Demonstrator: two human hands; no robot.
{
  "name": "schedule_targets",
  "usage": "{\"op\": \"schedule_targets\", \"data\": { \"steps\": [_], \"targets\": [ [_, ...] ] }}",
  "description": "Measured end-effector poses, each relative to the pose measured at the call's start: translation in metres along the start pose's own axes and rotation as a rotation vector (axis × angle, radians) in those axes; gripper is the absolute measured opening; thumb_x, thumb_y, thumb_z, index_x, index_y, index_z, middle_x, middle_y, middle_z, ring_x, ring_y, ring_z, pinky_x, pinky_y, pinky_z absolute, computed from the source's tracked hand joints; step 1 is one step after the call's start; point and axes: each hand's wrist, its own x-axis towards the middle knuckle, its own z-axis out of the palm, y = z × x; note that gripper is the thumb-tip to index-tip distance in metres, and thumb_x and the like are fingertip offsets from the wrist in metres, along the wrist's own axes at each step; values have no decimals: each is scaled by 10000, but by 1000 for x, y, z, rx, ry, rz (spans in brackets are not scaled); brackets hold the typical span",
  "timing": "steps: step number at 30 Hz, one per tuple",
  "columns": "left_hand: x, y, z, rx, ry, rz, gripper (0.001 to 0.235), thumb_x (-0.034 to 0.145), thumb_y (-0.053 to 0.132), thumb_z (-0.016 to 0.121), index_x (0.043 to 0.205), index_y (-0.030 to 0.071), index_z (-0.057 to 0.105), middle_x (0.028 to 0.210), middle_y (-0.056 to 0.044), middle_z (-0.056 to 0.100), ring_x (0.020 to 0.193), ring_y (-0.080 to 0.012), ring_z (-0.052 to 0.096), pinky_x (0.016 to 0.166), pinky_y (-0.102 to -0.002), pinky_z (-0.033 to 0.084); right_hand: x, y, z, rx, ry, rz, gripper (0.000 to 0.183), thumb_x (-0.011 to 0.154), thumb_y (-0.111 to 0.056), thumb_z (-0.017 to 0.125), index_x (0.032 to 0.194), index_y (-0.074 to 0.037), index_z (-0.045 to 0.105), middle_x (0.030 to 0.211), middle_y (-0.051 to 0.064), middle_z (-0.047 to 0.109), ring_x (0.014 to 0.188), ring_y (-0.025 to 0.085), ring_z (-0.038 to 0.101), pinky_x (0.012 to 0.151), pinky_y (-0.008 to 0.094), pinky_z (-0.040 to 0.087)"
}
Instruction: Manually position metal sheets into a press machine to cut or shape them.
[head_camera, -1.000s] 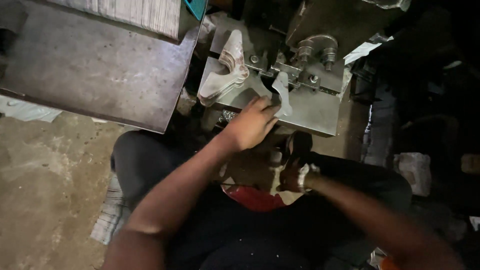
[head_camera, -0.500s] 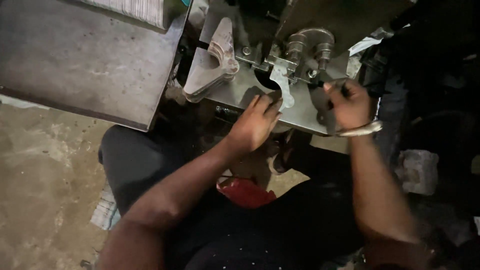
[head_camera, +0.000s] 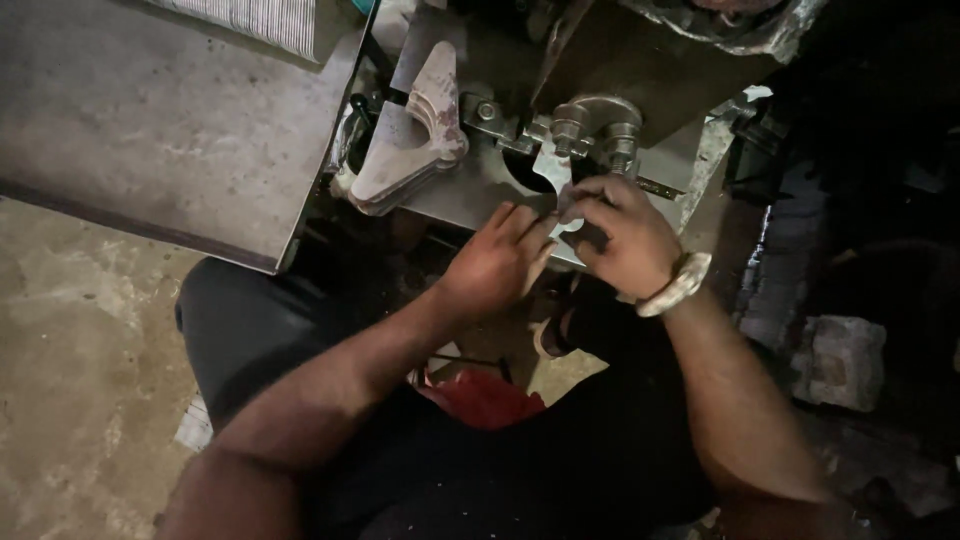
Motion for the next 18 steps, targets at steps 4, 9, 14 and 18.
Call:
{"op": "schedule_targets", "data": {
  "steps": [4,9,14,18],
  "targets": [
    [2,12,-22,-116,26,-96,503,977,225,711,1385,-38,579,1155,-179,627,1097,-355,571,990,-467,501,-5,-9,17,-98,48,22,458,731,-56,827,1176,-68,722,1307,129,600,1240,362,564,999,452,506],
    [1,19,-43,-159,112,-43,523,956,316,718,1354,4,582,1279,-199,652,1216,-345,631,1079,-474,519,-17,-15,27,-353,233,-208,289,732,-40,756,1018,-82,763,1273,120,677,1193,333,621,1007,499,484],
    [14,28,-127,-224,-223,-528,542,926,406,695,1361,90,623,1107,-153,716,1030,-287,706,921,-416,573,-30,-41,28,15,185,-7,138,934,-108,698,1046,-45,748,983,98,738,889,255,678,774,388,535],
    [-1,-40,-119,144,169,-322,370,996,283,727,1253,20,680,1235,-215,683,1163,-358,647,1026,-460,524,-6,-19,44,696,132,638,131,1005,-144,600,1008,-94,722,844,18,767,723,154,685,602,288,529]
  ]
}}
